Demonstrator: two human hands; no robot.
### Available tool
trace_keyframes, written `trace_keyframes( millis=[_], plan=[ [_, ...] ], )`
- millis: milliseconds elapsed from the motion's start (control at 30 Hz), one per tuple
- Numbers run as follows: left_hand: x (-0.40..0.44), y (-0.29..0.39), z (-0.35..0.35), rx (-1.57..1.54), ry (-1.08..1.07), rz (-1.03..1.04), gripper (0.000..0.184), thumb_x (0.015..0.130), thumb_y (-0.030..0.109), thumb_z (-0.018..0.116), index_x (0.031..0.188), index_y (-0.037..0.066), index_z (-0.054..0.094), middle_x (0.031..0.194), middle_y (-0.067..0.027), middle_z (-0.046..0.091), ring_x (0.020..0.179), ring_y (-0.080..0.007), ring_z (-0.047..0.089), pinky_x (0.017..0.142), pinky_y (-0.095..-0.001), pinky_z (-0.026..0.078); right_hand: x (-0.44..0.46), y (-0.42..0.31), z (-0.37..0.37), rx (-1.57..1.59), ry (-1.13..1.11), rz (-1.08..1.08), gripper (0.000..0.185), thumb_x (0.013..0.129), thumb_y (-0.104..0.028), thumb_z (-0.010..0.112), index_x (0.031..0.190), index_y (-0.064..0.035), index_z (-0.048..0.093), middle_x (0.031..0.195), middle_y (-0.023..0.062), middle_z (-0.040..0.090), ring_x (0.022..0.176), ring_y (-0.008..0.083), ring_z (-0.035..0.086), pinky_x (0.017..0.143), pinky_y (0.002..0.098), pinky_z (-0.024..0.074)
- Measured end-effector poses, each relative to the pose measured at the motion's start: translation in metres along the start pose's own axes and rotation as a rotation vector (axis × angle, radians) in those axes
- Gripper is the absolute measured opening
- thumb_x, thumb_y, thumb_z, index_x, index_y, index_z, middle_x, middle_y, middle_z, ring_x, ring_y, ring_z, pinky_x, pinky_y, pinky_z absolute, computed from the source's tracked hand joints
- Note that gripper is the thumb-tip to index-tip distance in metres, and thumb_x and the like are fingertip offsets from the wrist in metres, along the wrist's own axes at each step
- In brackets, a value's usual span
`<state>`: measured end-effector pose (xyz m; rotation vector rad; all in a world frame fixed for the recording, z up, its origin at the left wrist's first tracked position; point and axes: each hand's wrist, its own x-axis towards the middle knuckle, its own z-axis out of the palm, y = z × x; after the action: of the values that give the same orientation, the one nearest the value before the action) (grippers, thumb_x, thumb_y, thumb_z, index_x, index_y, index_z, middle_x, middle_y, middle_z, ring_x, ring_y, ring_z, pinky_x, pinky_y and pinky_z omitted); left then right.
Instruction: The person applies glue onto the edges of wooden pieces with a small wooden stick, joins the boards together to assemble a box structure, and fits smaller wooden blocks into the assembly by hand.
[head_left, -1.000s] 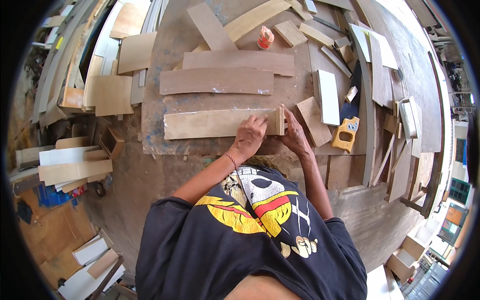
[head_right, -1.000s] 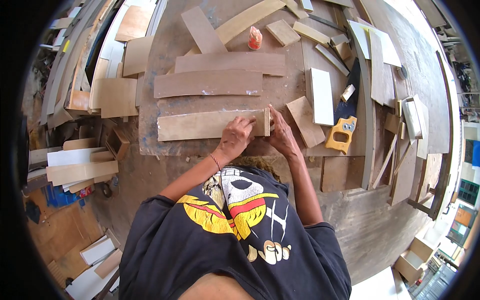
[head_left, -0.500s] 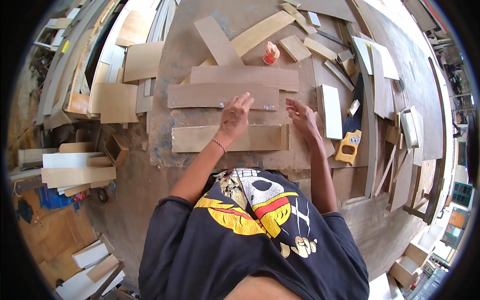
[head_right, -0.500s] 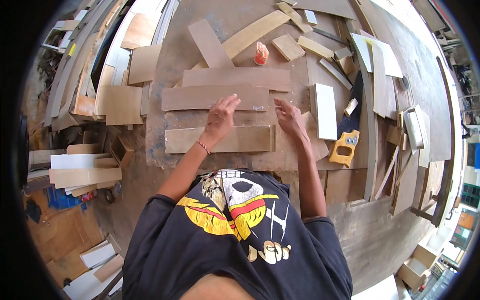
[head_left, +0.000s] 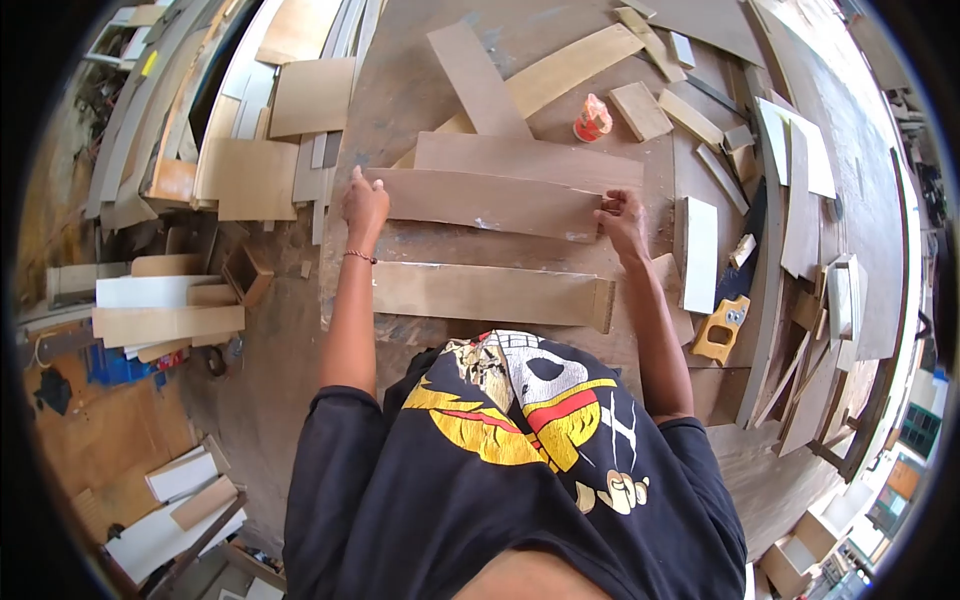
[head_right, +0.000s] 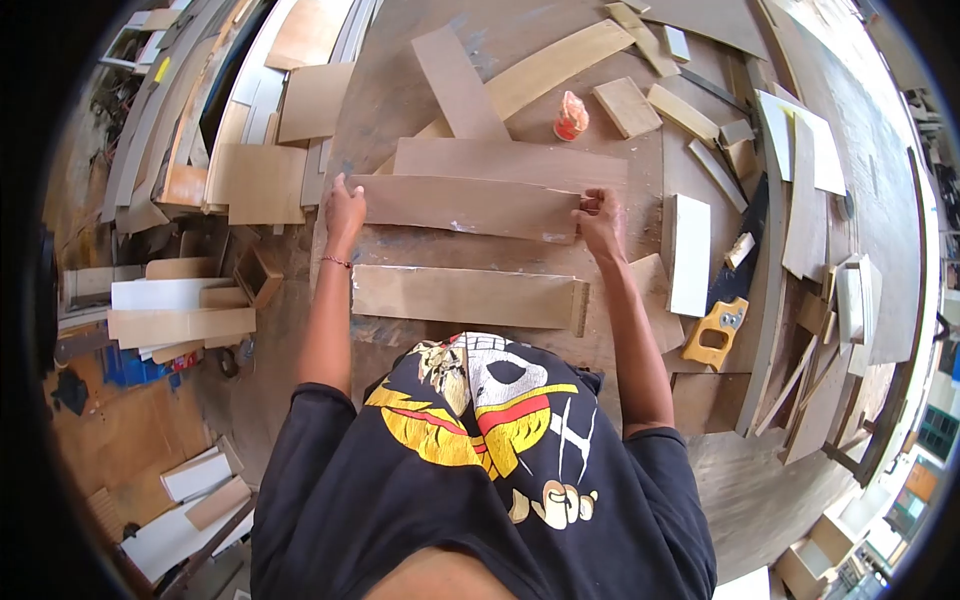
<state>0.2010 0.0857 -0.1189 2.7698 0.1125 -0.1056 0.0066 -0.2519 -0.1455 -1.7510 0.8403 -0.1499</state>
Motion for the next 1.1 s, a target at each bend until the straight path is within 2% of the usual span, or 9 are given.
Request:
trace_keyframes(
  millis=[67,100,167,200,267,367,433,767,1100],
  plan=[
    [-0.006,0.001,-0.002,-0.090,-0.016,0.007,0.049,0.085,0.019,0.057,0.128,0.002,0.043,0.116,-0.0241,0.056,0.106,-0.0369,0.055,0.092,-0.0437,0.043,0.003,0.007,-0.003,0.060,-0.047,-0.056,0.040,0.070,0.003,0.066,0.108,0.0023,0.052,0.086,0.0076,0.062,0.077,0.0127,0.060,0.066,0.0248,0.0507],
    [-0.009,-0.001,-0.001,-0.090,-0.017,0.000,0.049,0.085,0.019,0.057,0.128,0.002,0.043,0.116,-0.0241,0.056,0.106,-0.0369,0.055,0.092,-0.0437,0.043,-0.004,-0.003,-0.006,0.115,-0.081,-0.038,0.038,0.071,0.004,0.064,0.108,-0.0002,0.056,0.088,0.0042,0.060,0.076,0.0114,0.058,0.067,0.0232,0.0482],
    [-0.014,-0.004,0.000,-0.187,0.045,0.013,0.042,0.085,0.015,0.056,0.123,0.000,0.049,0.108,-0.0229,0.061,0.097,-0.0355,0.060,0.087,-0.0408,0.045,-0.013,-0.015,-0.013,0.075,-0.119,-0.072,0.034,0.072,0.004,0.063,0.106,-0.0007,0.059,0.088,0.0034,0.061,0.075,0.0105,0.058,0.068,0.0231,0.0481],
    [-0.018,-0.008,-0.002,-0.187,0.044,0.012,0.042,0.085,0.015,0.056,0.123,0.000,0.049,0.108,-0.0229,0.061,0.097,-0.0355,0.060,0.087,-0.0408,0.045,-0.015,-0.016,-0.017,0.038,-0.152,-0.108,0.030,0.073,0.004,0.062,0.103,-0.0013,0.061,0.087,0.0026,0.062,0.074,0.0095,0.058,0.069,0.0229,0.0480],
    [-0.031,-0.015,-0.008,-0.413,0.116,0.029,0.033,0.085,0.012,0.055,0.115,-0.001,0.056,0.104,-0.0206,0.063,0.096,-0.0320,0.062,0.082,-0.0383,0.047,-0.020,-0.012,-0.024,0.077,-0.137,-0.122,0.029,0.072,0.004,0.062,0.100,-0.0029,0.064,0.084,0.0016,0.062,0.072,0.0087,0.058,0.068,0.0230,0.0477],
    [-0.062,-0.013,-0.034,-0.427,0.001,0.026,0.024,0.086,0.008,0.053,0.107,-0.001,0.061,0.098,-0.0188,0.065,0.092,-0.0296,0.063,0.077,-0.0361,0.048,-0.033,-0.007,-0.036,0.081,-0.118,-0.147,0.027,0.071,0.005,0.061,0.096,-0.0040,0.066,0.079,0.0003,0.063,0.070,0.0077,0.057,0.067,0.0230,0.0471],
    [-0.072,-0.031,-0.023,-0.462,0.051,0.075,0.023,0.086,0.007,0.052,0.106,0.000,0.061,0.097,-0.0186,0.065,0.091,-0.0296,0.063,0.076,-0.0359,0.048,-0.047,-0.009,-0.042,0.024,-0.118,-0.165,0.022,0.074,0.005,0.061,0.094,-0.0031,0.066,0.077,-0.0007,0.063,0.069,0.0069,0.057,0.067,0.0225,0.0468],
    [-0.096,-0.054,-0.028,-0.485,0.113,0.212,0.021,0.085,-0.001,0.049,0.100,0.000,0.063,0.095,-0.0170,0.066,0.090,-0.0297,0.063,0.076,-0.0344,0.048,-0.074,0.001,-0.054,-0.015,-0.202,-0.195,0.015,0.077,0.003,0.063,0.091,-0.0020,0.064,0.083,0.0014,0.064,0.074,0.0075,0.059,0.070,0.0228,0.0473],
    [-0.103,-0.059,-0.033,-0.524,0.100,0.254,0.020,0.086,0.000,0.050,0.100,0.000,0.063,0.097,-0.0160,0.066,0.092,-0.0281,0.063,0.078,-0.0338,0.048,-0.089,-0.027,-0.059,-0.160,-0.272,-0.198,0.018,0.080,-0.013,0.067,0.092,0.0012,0.065,0.082,0.0082,0.068,0.078,0.0121,0.062,0.074,0.0265,0.0495]
  ],
)
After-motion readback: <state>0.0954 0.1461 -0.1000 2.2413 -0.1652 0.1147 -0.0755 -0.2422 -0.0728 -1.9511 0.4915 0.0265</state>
